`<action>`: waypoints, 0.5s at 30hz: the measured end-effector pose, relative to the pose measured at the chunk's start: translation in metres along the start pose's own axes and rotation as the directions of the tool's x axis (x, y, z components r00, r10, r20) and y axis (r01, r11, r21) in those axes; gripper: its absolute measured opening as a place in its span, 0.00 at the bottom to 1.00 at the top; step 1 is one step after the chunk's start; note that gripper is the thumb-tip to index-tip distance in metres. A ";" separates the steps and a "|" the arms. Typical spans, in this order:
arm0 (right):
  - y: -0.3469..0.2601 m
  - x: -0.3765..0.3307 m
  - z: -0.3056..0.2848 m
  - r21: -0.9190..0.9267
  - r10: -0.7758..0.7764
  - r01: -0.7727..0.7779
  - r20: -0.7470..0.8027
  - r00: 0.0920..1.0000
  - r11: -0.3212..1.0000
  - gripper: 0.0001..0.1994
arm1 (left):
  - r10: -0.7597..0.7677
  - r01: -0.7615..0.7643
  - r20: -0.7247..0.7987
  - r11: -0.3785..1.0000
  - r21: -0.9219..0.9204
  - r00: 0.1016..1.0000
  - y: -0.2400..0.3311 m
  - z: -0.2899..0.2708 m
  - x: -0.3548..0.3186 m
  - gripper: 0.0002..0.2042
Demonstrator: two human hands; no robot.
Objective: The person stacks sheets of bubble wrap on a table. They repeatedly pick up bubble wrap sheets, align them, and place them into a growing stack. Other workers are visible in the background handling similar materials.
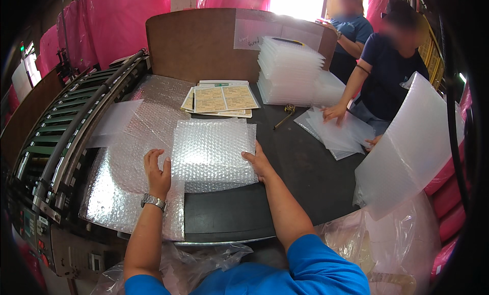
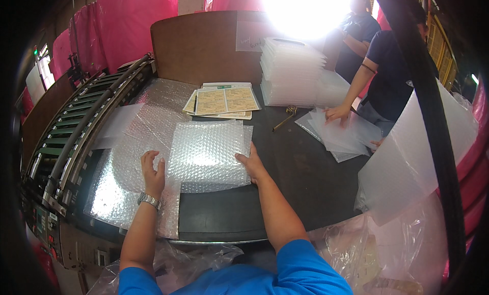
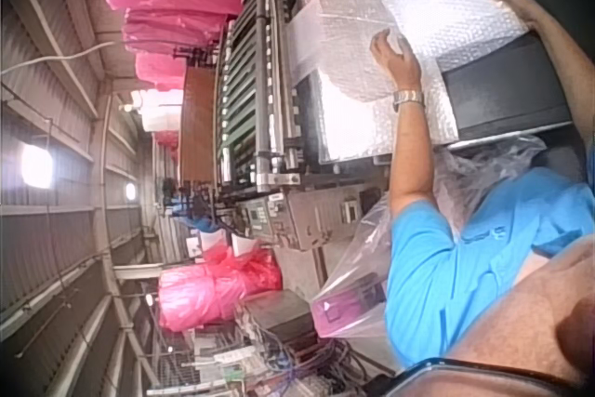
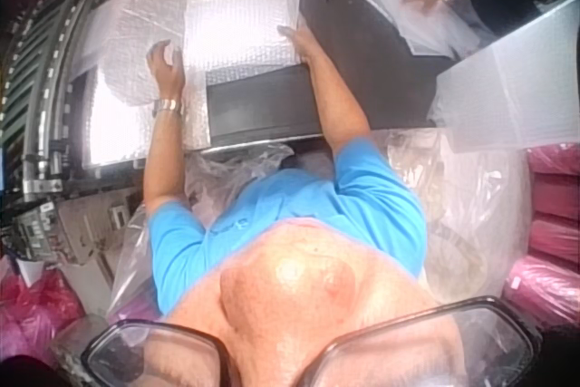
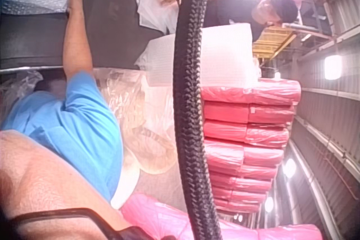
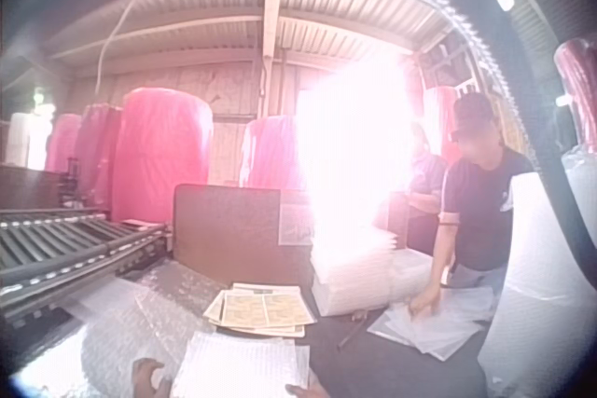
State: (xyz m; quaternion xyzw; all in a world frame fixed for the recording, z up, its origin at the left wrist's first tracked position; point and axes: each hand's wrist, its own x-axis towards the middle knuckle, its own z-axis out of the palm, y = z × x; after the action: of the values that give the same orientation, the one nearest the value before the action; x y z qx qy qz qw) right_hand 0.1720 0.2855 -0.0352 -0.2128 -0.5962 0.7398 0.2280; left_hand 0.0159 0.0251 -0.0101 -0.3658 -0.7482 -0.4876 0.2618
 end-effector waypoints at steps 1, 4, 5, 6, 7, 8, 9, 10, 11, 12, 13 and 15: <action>0.001 0.001 -0.001 0.001 0.004 -0.004 -0.004 1.000 1.000 0.40 | -0.003 0.003 0.001 1.000 -0.003 1.000 0.001 0.000 0.000 0.12; -0.001 -0.001 0.002 0.008 0.015 -0.015 -0.005 1.000 1.000 0.40 | -0.012 0.012 -0.003 1.000 -0.006 1.000 0.002 -0.001 0.000 0.12; -0.002 -0.002 0.002 0.011 0.017 -0.017 -0.006 1.000 1.000 0.40 | -0.012 0.012 -0.008 1.000 -0.008 1.000 0.002 0.000 0.000 0.12; 0.000 0.000 0.000 0.008 0.003 -0.003 -0.001 1.000 1.000 0.40 | -0.012 0.012 -0.014 1.000 -0.011 1.000 0.002 0.000 0.000 0.11; 0.005 0.003 -0.002 0.005 -0.011 0.011 0.004 1.000 1.000 0.40 | -0.009 0.009 -0.012 1.000 -0.013 1.000 0.002 0.001 0.000 0.11; 0.006 0.005 -0.003 0.003 -0.025 0.024 0.010 1.000 1.000 0.40 | -0.007 0.006 -0.011 1.000 -0.013 1.000 0.002 0.001 0.000 0.11; 0.008 0.006 -0.004 0.004 -0.021 0.021 0.006 1.000 1.000 0.40 | -0.004 0.004 -0.009 1.000 -0.014 1.000 0.001 0.001 0.000 0.11; 0.009 0.006 -0.004 0.005 -0.018 0.018 0.002 1.000 1.000 0.40 | -0.022 0.022 -0.010 0.999 -0.024 1.000 0.002 0.000 0.000 0.11; 0.008 0.006 -0.003 0.006 -0.015 0.015 -0.001 1.000 1.000 0.40 | -0.041 0.041 -0.012 0.999 -0.033 0.999 0.002 0.000 0.000 0.11; 0.007 0.005 -0.002 0.015 -0.009 0.009 0.001 1.000 1.000 0.40 | -0.060 0.059 -0.013 0.997 -0.042 0.998 0.002 -0.001 0.000 0.11; 0.006 0.004 -0.001 0.023 -0.003 0.003 0.002 1.000 1.000 0.39 | -0.034 0.034 -0.023 0.999 0.015 0.999 0.000 -0.002 -0.001 0.12; 0.006 0.004 -0.002 0.031 -0.008 0.008 0.003 1.000 0.999 0.39 | 0.021 -0.017 -0.034 0.992 0.128 0.999 -0.002 -0.003 -0.002 0.14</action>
State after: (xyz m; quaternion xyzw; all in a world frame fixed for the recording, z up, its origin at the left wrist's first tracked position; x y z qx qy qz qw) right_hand 0.1695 0.2881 -0.0416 -0.2056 -0.5859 0.7484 0.2331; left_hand 0.0155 0.0210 -0.0108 -0.3468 -0.7695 -0.4428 0.3025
